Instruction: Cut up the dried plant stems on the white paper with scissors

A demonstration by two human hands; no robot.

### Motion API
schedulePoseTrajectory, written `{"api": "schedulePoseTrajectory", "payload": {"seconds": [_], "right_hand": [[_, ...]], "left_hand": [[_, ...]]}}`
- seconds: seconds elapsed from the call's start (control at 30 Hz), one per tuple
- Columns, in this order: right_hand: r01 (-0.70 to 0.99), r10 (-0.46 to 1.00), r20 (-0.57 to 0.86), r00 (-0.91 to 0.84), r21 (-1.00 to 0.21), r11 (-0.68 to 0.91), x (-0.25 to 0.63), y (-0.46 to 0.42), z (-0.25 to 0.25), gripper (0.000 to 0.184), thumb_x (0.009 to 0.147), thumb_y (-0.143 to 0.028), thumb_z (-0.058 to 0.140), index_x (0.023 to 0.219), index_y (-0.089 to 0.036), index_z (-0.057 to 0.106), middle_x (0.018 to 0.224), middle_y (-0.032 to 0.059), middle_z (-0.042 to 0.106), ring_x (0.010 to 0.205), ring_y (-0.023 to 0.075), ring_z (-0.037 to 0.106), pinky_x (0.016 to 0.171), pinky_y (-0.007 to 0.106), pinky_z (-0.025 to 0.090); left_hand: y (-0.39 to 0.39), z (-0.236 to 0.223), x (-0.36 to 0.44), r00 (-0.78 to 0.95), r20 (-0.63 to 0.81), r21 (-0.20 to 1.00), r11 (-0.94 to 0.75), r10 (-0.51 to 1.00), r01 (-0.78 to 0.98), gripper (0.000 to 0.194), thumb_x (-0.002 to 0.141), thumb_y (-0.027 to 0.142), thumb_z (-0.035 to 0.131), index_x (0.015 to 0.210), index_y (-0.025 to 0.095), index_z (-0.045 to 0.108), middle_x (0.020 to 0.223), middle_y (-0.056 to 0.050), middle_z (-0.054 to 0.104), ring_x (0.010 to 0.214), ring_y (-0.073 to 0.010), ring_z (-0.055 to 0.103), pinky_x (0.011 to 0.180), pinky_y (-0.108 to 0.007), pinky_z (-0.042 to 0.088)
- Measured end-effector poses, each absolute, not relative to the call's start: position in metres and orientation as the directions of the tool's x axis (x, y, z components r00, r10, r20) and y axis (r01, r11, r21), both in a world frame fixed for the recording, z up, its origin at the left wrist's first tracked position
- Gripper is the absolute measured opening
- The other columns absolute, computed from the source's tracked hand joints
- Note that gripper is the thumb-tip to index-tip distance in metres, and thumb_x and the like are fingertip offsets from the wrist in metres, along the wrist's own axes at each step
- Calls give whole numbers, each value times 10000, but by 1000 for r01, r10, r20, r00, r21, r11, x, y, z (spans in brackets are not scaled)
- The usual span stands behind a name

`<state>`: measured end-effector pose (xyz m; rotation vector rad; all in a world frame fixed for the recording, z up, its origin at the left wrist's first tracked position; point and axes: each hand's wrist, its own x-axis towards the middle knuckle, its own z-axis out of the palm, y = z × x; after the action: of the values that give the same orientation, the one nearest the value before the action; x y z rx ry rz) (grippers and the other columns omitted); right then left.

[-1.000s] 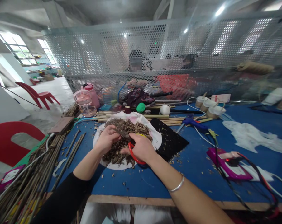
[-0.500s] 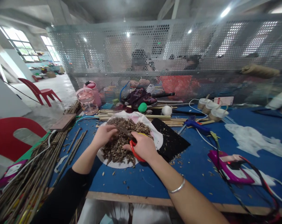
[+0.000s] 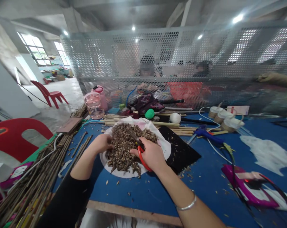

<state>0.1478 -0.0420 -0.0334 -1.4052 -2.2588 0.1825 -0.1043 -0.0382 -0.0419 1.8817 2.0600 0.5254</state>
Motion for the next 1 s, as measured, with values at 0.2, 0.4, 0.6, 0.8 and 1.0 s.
{"api": "schedulePoseTrajectory", "payload": {"seconds": [0.2, 0.4, 0.6, 0.8, 1.0], "right_hand": [[809, 877, 320, -359, -363, 463, 148, -42, -30, 483, 727, -599, 534, 1035, -228, 573, 808, 42, 684, 734, 227, 638, 592, 278, 403], [802, 883, 310, -353, -385, 456, 149, -42, -30, 492, 730, -590, 536, 1061, -228, 569, 810, 42, 687, 741, 229, 639, 589, 279, 401], [812, 899, 290, -327, -400, 424, 147, -40, -34, 435, 748, -521, 553, 1076, -236, 564, 839, 40, 697, 774, 229, 648, 630, 279, 414], [814, 910, 274, -311, -418, 404, 147, -41, -29, 469, 755, -551, 526, 1088, -222, 560, 813, 41, 695, 761, 228, 648, 616, 274, 409], [809, 920, 261, -294, -444, 385, 150, -40, -24, 513, 740, -591, 522, 1071, -202, 574, 740, 43, 684, 721, 228, 640, 585, 273, 397]], "left_hand": [[-37, -30, -91, -11, 42, 729, -24, 999, 684, 114, 651, 261, 609, 664, 184, 693, 546, -10, 603, 521, -138, 516, 542, -244, 387], [-36, -31, -66, -43, -17, 942, 31, 999, 334, 302, 705, 195, 568, 986, 167, 676, 706, -31, 671, 534, -117, 548, 547, -242, 441], [-33, -34, -48, -83, -10, 984, 24, 997, 174, 392, 658, 148, 637, 1049, 129, 611, 629, 8, 629, 488, -82, 513, 512, -212, 447], [-30, -40, -41, -50, 15, 950, 1, 999, 314, 205, 755, 207, 544, 916, 135, 651, 705, -30, 656, 534, -98, 555, 506, -215, 459], [-35, -32, -58, 159, 271, 761, -312, 949, 569, 333, 765, 93, 444, 987, 203, 667, 1017, -44, 664, 931, -155, 590, 800, -283, 486]]}}
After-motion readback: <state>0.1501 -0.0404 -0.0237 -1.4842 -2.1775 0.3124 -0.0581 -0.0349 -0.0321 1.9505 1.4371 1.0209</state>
